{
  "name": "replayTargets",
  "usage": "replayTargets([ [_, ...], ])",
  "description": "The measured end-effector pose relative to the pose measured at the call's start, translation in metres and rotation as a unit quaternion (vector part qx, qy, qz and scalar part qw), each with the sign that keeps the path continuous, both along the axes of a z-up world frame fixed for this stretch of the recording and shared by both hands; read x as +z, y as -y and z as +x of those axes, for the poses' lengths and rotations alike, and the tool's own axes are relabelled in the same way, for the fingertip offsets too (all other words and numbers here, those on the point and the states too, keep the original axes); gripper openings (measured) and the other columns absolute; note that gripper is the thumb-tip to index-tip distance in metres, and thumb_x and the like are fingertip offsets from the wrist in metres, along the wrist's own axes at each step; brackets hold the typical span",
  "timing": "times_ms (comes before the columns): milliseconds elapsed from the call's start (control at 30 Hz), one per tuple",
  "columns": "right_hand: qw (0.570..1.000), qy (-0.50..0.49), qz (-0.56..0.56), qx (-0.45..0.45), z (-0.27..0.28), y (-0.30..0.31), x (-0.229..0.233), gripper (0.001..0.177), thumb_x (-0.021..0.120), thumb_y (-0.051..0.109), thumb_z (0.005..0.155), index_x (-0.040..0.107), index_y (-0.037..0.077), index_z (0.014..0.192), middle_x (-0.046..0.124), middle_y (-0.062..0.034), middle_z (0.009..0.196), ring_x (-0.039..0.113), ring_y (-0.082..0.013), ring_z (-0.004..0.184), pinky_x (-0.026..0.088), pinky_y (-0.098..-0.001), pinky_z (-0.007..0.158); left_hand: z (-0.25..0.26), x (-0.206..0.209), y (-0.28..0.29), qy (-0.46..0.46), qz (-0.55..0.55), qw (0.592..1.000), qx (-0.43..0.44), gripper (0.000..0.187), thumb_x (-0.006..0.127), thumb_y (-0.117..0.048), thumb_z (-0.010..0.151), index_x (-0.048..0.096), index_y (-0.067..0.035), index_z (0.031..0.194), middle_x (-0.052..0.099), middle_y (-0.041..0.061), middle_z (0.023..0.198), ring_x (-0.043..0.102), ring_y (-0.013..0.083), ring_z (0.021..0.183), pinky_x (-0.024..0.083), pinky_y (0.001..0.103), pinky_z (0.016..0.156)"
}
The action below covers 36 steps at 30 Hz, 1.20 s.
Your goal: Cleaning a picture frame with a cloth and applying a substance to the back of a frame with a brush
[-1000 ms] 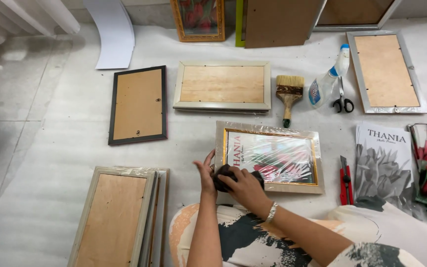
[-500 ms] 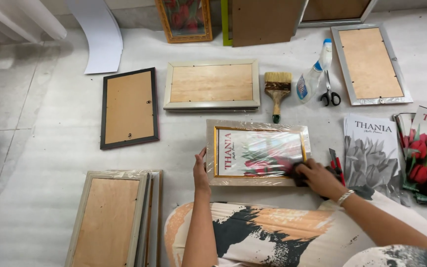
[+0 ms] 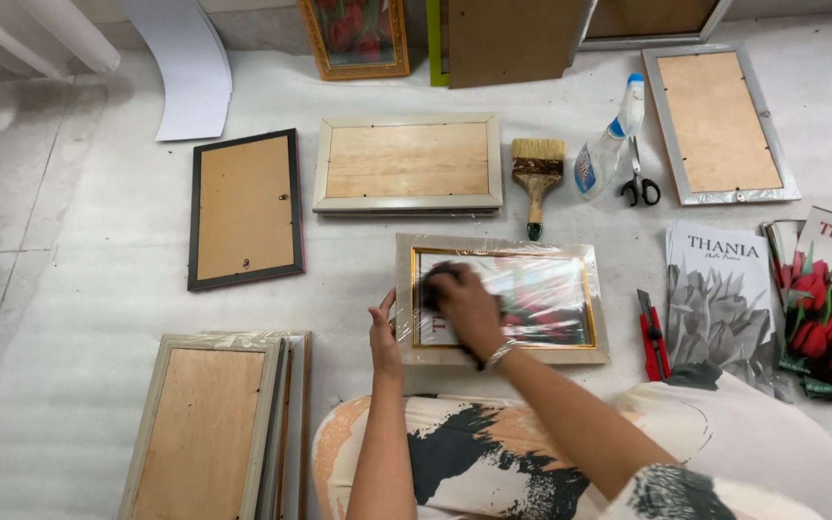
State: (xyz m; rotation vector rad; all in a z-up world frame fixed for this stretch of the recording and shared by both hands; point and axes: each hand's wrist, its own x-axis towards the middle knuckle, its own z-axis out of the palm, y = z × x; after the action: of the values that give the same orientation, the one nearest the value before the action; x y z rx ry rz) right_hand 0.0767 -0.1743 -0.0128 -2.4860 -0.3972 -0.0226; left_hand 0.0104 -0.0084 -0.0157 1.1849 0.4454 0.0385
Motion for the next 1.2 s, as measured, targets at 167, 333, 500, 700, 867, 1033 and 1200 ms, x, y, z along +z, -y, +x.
replayTargets([
  [167,0.976,0.043,-0.095,-0.193,0.023,0.164,-0.062,0.035,0.066,0.019,0.090,0.061,0.031,0.122,0.054,-0.0127,0.124,0.066,-0.0451,0.106,0.062,-0.0510,0.078,-0.006,0.061,0.020,-0.030,0.136,0.990,-0.003,0.088,0.027,-0.075,0.098,0.051,-0.009,0.151,0.049,0.020,0.154,0.037,0.0375,0.148,0.023,0.050,0.123],
  [333,0.922,-0.015,-0.098,-0.375,0.034,0.232,-0.097,0.028,0.066,0.029,0.098,0.055,0.023,0.123,0.045,-0.0140,0.122,0.063,-0.0490,0.102,0.060,-0.0574,0.071,-0.002,0.057,0.023,-0.050,0.151,0.987,-0.009,0.084,0.033,-0.075,0.097,0.050,-0.014,0.152,0.045,0.017,0.157,0.033,0.0381,0.149,0.021,0.054,0.122],
  [500,0.919,-0.013,-0.072,-0.388,0.060,0.152,-0.080,0.029,0.064,0.029,0.099,0.052,0.015,0.120,0.047,-0.0176,0.120,0.061,-0.0491,0.103,0.059,-0.0619,0.071,0.002,0.062,0.020,-0.058,0.159,0.985,-0.015,0.078,0.033,-0.070,0.100,0.048,-0.014,0.153,0.044,0.018,0.158,0.032,0.0404,0.149,0.023,0.056,0.122],
  [700,0.969,-0.013,-0.009,-0.245,0.064,0.007,-0.026,0.031,0.066,0.025,0.096,0.057,0.017,0.125,0.049,-0.0163,0.122,0.062,-0.0483,0.107,0.062,-0.0611,0.071,0.004,0.048,0.013,-0.069,0.184,0.980,-0.021,0.077,0.033,-0.072,0.098,0.051,-0.021,0.152,0.048,0.014,0.156,0.035,0.0370,0.148,0.026,0.055,0.121],
  [867,0.994,0.036,-0.004,-0.105,0.065,-0.070,0.010,0.035,0.069,0.028,0.092,0.058,0.020,0.124,0.049,-0.0144,0.123,0.064,-0.0462,0.106,0.062,-0.0565,0.074,0.005,0.018,0.006,-0.055,0.190,0.980,-0.009,0.072,0.038,-0.066,0.101,0.054,-0.015,0.149,0.051,0.018,0.153,0.037,0.0390,0.147,0.029,0.053,0.121],
  [1033,0.994,0.108,-0.005,-0.001,0.074,-0.040,0.001,0.039,0.075,0.031,0.088,0.063,0.028,0.125,0.053,-0.0106,0.121,0.066,-0.0426,0.102,0.062,-0.0493,0.080,0.007,0.029,0.010,-0.054,0.180,0.982,-0.002,0.067,0.041,-0.061,0.103,0.055,-0.014,0.148,0.051,0.018,0.153,0.036,0.0395,0.147,0.030,0.053,0.121],
  [1200,0.990,0.094,-0.044,-0.091,0.070,0.070,-0.046,0.040,0.075,0.028,0.088,0.064,0.032,0.126,0.054,-0.0097,0.124,0.065,-0.0433,0.107,0.060,-0.0493,0.082,0.003,0.056,0.017,-0.058,0.184,0.981,-0.010,0.069,0.039,-0.063,0.102,0.052,-0.016,0.151,0.048,0.020,0.154,0.037,0.0428,0.146,0.031,0.056,0.119],
])
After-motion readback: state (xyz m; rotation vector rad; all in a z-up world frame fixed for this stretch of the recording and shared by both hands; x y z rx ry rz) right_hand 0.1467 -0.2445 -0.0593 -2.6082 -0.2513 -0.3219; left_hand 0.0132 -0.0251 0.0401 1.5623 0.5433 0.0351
